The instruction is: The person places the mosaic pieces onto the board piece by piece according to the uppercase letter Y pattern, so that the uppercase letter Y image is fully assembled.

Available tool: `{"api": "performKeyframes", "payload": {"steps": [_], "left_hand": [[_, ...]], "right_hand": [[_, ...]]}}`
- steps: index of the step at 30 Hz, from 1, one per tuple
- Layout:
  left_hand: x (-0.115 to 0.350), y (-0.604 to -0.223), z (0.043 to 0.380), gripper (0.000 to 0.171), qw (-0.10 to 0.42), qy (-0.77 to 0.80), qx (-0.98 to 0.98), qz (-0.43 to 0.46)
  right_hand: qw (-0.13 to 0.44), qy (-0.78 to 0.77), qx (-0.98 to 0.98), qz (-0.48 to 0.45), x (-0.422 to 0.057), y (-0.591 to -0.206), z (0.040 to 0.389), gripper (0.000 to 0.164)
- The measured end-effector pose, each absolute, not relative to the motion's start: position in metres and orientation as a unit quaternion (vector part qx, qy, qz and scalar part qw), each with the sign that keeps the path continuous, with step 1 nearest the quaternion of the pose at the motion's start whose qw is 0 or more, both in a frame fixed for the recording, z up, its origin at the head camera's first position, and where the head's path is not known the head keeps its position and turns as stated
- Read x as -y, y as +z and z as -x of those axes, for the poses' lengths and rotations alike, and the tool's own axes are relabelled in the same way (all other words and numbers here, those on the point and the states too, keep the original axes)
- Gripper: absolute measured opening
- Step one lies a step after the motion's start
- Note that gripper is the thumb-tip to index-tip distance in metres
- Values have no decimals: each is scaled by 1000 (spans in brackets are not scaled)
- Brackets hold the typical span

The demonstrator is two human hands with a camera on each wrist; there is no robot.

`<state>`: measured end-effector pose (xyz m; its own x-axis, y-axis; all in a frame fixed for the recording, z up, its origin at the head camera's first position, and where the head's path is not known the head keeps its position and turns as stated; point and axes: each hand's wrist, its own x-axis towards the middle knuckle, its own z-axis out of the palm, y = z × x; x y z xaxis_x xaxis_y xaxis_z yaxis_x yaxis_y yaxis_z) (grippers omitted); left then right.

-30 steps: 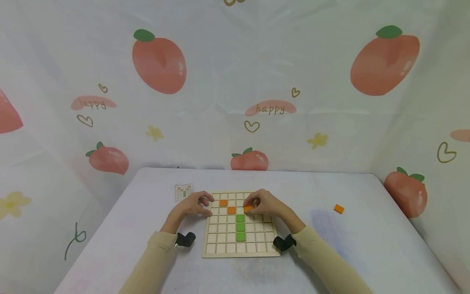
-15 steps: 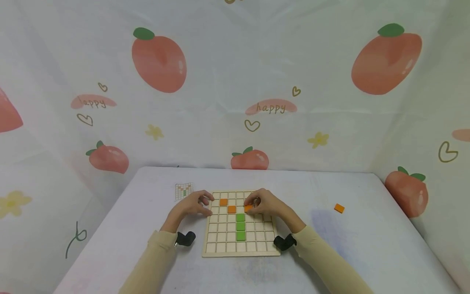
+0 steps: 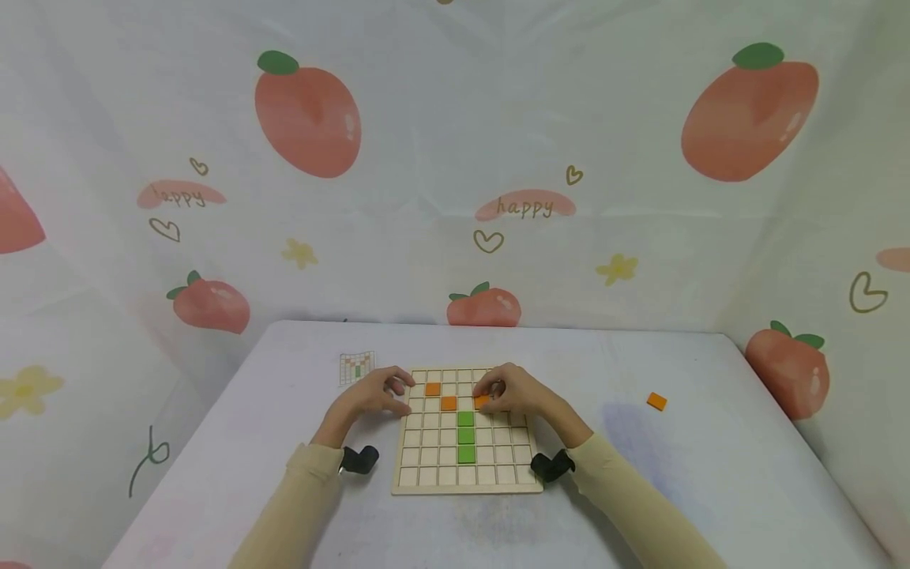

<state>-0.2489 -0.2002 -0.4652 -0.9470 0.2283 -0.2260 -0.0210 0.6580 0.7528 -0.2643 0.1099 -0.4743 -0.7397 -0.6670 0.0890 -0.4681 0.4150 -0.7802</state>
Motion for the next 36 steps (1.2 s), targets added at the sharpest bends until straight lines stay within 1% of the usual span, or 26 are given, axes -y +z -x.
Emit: {"api": "performKeyframes", "payload": {"steps": [7, 22, 28, 33, 36], "left_hand": [[201, -465, 250, 46, 152, 406, -900, -58], [200, -466, 251, 46, 155, 404, -900, -50], [201, -466, 250, 46, 156, 407, -898, -59], [201, -467, 251, 46, 158, 409, -897, -59], [201, -467, 251, 46, 158, 407, -898, -59]], "right_hand": [[125, -421, -832, 338, -109, -476, 267, 18], [119, -436, -825, 339, -115, -477, 266, 18], [117, -439, -825, 337, -113, -478, 266, 17], [122, -446, -821, 336, -116, -477, 266, 19], [111, -448, -818, 342, -122, -477, 266, 19]]}}
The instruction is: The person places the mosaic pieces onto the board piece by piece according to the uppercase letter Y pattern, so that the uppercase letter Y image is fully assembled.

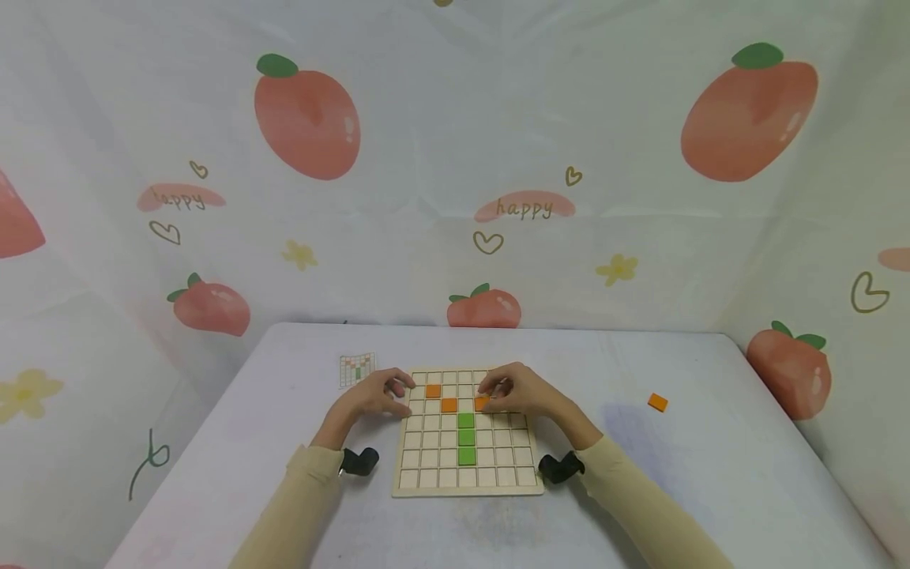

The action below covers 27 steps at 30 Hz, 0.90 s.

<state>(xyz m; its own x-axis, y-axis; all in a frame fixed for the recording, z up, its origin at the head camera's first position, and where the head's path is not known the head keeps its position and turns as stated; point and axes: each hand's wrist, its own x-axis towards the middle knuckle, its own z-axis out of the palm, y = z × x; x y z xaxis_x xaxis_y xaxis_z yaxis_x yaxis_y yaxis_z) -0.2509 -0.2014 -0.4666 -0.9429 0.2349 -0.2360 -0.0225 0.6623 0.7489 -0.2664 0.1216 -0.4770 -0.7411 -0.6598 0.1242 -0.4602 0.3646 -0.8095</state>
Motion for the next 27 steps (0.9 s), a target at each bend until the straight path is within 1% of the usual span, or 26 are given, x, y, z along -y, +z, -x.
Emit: {"api": "performKeyframes", "payload": {"steps": [4, 10, 16, 27], "left_hand": [[201, -465, 250, 47, 157, 406, -898, -62], [199, -463, 248, 47, 154, 405, -899, -60], [198, -464, 247, 46, 153, 404, -900, -60], [200, -466, 249, 46, 148, 396, -904, -61]], "right_hand": [[95, -446, -823, 338, -135, -476, 265, 18], [101, -451, -828, 318, -160, -474, 258, 19], [97, -451, -836, 297, -194, -475, 251, 18], [83, -471, -845, 240, -253, -467, 235, 23]]}}
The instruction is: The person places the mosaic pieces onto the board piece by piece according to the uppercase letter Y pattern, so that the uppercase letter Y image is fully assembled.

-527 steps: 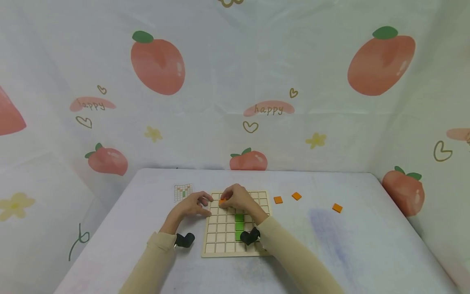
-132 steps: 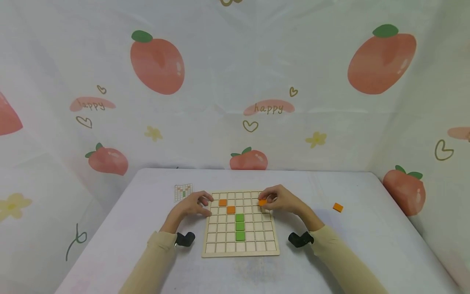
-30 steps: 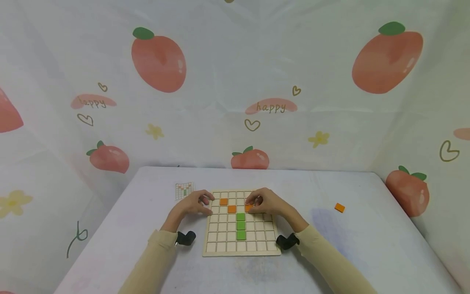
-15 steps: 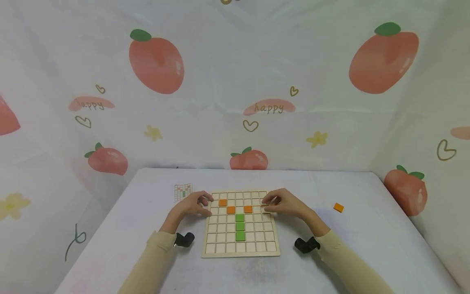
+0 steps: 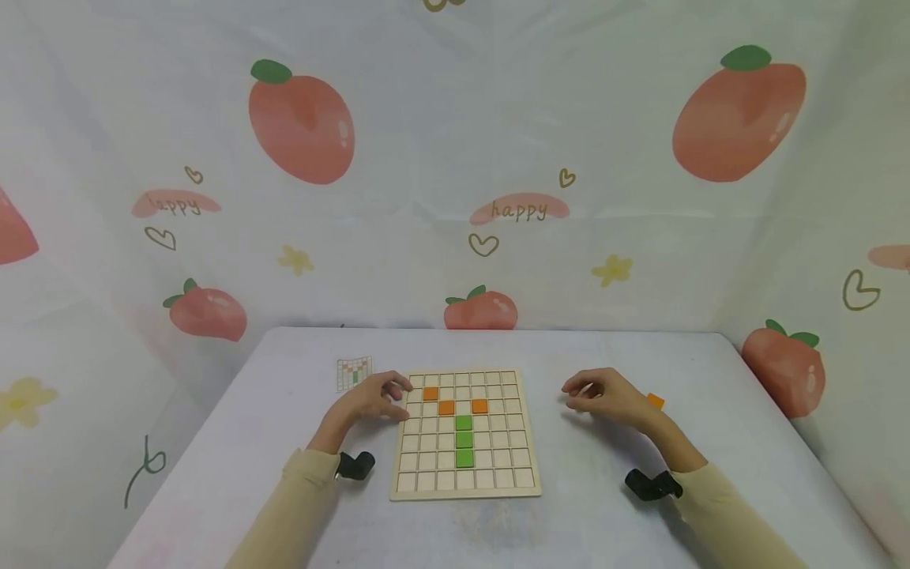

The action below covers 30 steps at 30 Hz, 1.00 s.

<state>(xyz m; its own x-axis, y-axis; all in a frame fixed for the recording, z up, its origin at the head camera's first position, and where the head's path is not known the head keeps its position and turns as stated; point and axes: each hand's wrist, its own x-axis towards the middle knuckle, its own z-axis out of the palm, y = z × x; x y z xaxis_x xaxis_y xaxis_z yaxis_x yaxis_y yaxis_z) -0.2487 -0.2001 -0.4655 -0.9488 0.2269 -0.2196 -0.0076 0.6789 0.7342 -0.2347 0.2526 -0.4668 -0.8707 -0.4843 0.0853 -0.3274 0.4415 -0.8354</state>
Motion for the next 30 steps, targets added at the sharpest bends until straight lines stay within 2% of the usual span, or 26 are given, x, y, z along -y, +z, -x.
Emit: {"api": "performKeyframes", "payload": {"steps": [16, 30], "left_hand": [[200, -463, 250, 47, 152, 396, -903, -65], [201, -465, 250, 46, 155, 396, -902, -75]], "right_hand": [[66, -467, -862, 185, -300, -467, 224, 25], [19, -406, -902, 149, -334, -463, 219, 34]]}}
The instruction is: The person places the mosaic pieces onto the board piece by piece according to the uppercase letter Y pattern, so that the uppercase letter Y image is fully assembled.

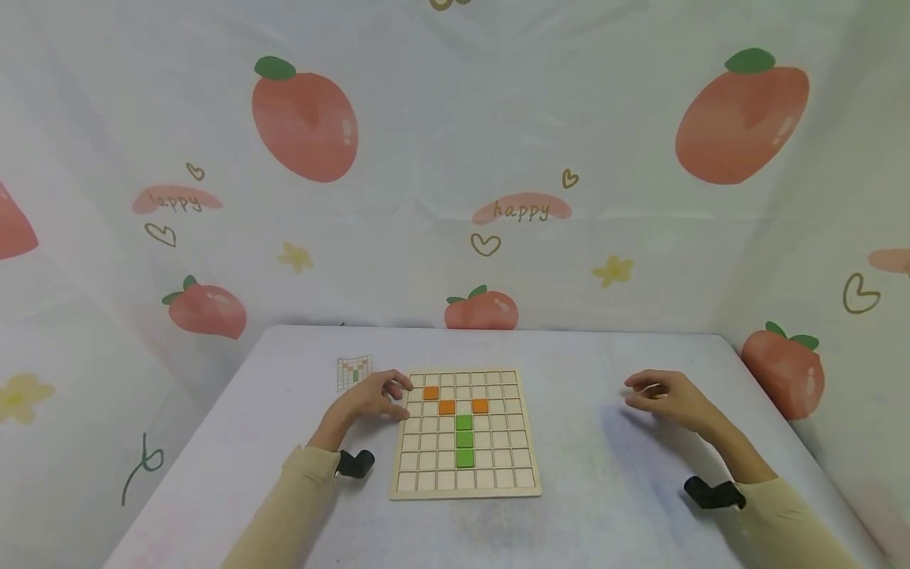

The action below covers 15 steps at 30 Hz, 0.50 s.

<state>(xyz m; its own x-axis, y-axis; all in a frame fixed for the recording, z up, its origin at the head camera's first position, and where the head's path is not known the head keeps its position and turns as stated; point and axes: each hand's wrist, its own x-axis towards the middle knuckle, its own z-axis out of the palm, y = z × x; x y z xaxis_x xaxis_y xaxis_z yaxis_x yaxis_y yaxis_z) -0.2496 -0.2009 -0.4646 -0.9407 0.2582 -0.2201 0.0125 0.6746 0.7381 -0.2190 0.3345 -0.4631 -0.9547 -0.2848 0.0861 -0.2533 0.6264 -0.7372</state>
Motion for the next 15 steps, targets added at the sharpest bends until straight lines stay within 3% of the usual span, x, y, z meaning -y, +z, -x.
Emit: {"api": "performKeyframes", "payload": {"steps": [15], "left_hand": [[200, -463, 249, 45, 152, 393, -904, -68]], "right_hand": [[7, -366, -924, 113, -368, -472, 217, 52]]}}
